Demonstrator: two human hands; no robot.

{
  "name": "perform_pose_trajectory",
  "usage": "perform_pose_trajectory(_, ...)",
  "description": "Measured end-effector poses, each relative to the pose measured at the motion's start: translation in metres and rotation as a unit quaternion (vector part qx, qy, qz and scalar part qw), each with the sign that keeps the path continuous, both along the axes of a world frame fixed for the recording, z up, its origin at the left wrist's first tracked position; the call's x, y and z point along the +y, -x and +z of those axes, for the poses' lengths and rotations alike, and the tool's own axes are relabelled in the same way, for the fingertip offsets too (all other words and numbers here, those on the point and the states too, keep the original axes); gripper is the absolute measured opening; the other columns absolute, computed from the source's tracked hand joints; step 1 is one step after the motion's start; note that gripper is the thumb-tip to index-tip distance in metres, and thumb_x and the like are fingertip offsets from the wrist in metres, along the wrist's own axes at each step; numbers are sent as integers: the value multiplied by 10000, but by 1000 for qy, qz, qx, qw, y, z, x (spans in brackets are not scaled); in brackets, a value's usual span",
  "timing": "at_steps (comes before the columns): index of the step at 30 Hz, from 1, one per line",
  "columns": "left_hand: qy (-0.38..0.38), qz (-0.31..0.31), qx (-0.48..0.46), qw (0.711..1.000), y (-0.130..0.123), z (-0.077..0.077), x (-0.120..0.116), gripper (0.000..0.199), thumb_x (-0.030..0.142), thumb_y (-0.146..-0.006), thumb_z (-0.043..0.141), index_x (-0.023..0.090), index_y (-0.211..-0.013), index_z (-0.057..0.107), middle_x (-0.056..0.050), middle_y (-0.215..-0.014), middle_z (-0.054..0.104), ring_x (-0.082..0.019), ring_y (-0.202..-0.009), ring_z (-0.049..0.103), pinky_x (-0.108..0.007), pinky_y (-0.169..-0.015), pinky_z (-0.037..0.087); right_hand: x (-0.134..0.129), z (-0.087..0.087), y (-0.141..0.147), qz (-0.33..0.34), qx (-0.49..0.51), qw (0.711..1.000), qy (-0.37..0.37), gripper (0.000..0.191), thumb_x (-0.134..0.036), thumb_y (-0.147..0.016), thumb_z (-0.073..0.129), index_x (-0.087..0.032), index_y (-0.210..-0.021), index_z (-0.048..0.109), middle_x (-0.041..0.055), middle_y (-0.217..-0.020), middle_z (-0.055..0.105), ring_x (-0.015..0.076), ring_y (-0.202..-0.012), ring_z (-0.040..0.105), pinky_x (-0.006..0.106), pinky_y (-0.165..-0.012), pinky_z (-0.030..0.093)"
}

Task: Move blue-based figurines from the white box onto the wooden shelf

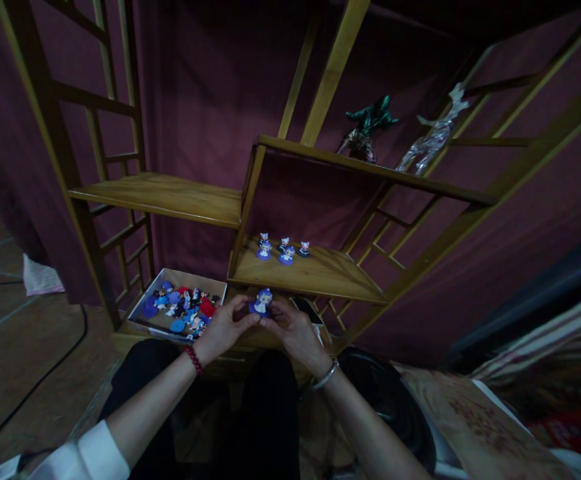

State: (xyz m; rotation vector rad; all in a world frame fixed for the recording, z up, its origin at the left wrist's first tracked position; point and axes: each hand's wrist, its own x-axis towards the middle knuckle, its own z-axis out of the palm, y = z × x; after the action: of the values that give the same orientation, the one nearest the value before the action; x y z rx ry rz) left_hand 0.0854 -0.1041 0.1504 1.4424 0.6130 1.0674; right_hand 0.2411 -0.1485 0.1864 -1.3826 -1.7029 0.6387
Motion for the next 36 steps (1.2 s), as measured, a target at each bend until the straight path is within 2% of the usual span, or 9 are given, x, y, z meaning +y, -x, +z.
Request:
perform_pose_trajectory(5,-33,-6,12,999,-14,13,1,314,307,-709,587,183,-997,559,-57,-983,623,-181,-902,561,-279,-783,430,-2,15,-10,1,28,1000,1,269,-322,-700,605,-192,-935,592,31,-874,659,161,-771,621,304,-744,507)
perform_pose_trajectory(9,-66,17,35,997,-28,22,3,333,327,-710,584,197,-1016,566,-47,-959,626,-173,-864,562,-271,-761,432,-1,22,-24,4,32,999,-12,263,-312,-702,608,-191,-934,594,30,-881,659,159,-789,620,295,-749,504)
perform_pose_trajectory(13,-93,27,54,994,-43,34,6,327,339,-707,583,195,-1001,592,-43,-888,636,-163,-794,565,-263,-724,436,1,26,-39,-4,46,999,-4,295,-327,-700,608,-195,-963,587,39,-909,660,165,-810,624,296,-755,504)
perform_pose_trajectory(17,-132,72,72,986,-56,45,9,304,326,-679,610,193,-952,626,-53,-873,627,-175,-809,558,-277,-742,430,4,27,-54,-22,46,999,-18,294,-333,-680,621,-196,-939,590,37,-909,657,157,-810,621,284,-758,501)
perform_pose_trajectory(20,-151,82,85,981,-67,52,13,271,294,-672,614,188,-920,636,-54,-863,625,-173,-793,559,-281,-734,432,8,27,-66,-40,48,998,-23,300,-342,-663,633,-196,-922,592,41,-891,659,155,-787,622,289,-752,504)
perform_pose_trajectory(27,-143,38,91,985,-95,51,23,286,234,-718,550,160,-993,571,-67,-896,645,-152,-755,589,-267,-709,452,15,31,-86,-75,71,995,-3,324,-336,-638,651,-164,-908,604,42,-806,665,143,-711,620,264,-680,503)
perform_pose_trajectory(36,-214,84,155,961,-112,53,29,287,179,-747,478,169,-1020,563,-83,-945,644,-182,-845,588,-308,-803,428,30,28,-107,-125,83,989,-6,377,-339,-594,680,-132,-903,617,53,-768,664,143,-665,614,275,-664,504)
